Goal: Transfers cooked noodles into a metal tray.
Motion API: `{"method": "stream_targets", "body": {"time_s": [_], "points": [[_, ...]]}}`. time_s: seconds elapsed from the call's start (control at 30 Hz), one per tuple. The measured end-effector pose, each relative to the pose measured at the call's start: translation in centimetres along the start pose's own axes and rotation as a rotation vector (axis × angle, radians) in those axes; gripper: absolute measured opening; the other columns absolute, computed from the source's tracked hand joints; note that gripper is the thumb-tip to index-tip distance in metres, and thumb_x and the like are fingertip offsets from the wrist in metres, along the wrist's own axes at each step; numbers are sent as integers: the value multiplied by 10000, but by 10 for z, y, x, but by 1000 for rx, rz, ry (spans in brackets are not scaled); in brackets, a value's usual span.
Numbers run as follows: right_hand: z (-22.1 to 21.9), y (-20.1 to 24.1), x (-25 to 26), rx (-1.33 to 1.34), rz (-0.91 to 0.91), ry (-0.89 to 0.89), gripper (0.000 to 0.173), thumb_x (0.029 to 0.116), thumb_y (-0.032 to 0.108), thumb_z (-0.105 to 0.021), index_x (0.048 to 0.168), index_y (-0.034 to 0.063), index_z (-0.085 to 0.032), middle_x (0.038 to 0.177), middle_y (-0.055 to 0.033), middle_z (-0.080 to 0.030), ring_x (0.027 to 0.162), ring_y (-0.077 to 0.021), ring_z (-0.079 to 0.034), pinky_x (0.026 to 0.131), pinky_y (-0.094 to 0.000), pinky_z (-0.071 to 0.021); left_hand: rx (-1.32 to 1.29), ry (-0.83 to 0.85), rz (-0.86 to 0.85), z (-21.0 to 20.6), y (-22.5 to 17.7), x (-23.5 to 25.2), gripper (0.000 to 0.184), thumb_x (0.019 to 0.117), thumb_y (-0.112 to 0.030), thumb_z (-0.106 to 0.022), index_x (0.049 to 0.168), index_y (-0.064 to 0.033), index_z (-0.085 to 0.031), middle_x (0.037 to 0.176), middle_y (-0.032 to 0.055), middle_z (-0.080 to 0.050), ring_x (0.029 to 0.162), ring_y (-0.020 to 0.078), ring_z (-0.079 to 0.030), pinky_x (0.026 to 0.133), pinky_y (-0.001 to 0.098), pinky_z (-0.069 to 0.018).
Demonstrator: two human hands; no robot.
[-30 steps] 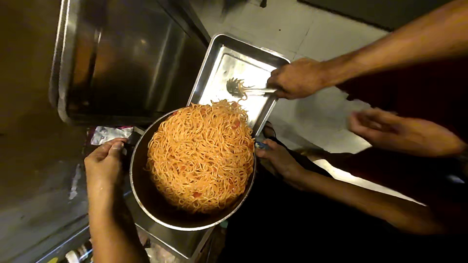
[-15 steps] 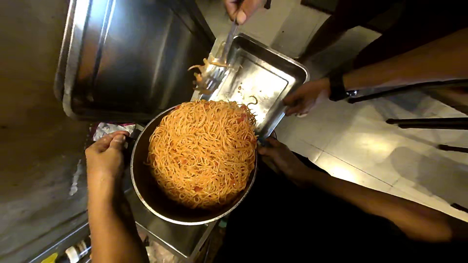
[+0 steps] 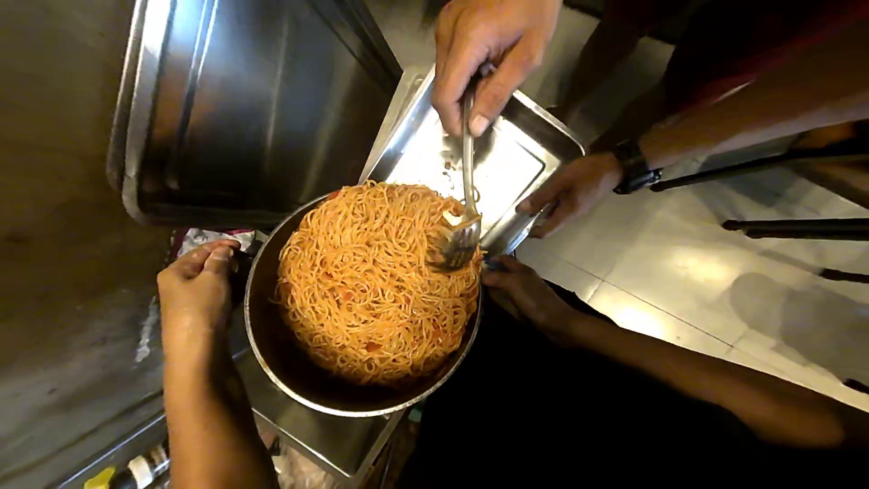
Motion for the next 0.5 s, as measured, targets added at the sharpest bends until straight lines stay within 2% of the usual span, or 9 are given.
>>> {"method": "stream_targets", "body": {"time_s": [0.3, 0.5], "points": [[-1, -3, -1, -7, -3, 2, 289, 1038, 217, -592, 1277, 55, -591, 1133, -108, -646, 1011, -144, -631, 875, -328, -536, -2, 1, -11, 3, -1, -4, 283, 1072, -299, -519, 1198, -110, -688, 982, 51, -656, 791, 94, -578, 756, 359, -502], [-3, -4, -3, -4, 4, 12, 302, 1021, 197, -599, 1279, 41, -579, 1108, -109, -643, 972, -135, -627, 837, -314, -536, 9, -18, -8, 8, -4, -7, 286, 1068, -313, -525, 1193, -116, -691, 968, 39, -655, 779, 89, -577, 747, 357, -502]]}}
Point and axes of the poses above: each hand's wrist, its own x-axis towards the middle knuckle, its own z-axis out of the back of the hand, y = z × x, the point moved 10 cm from there along x, towards the middle knuckle
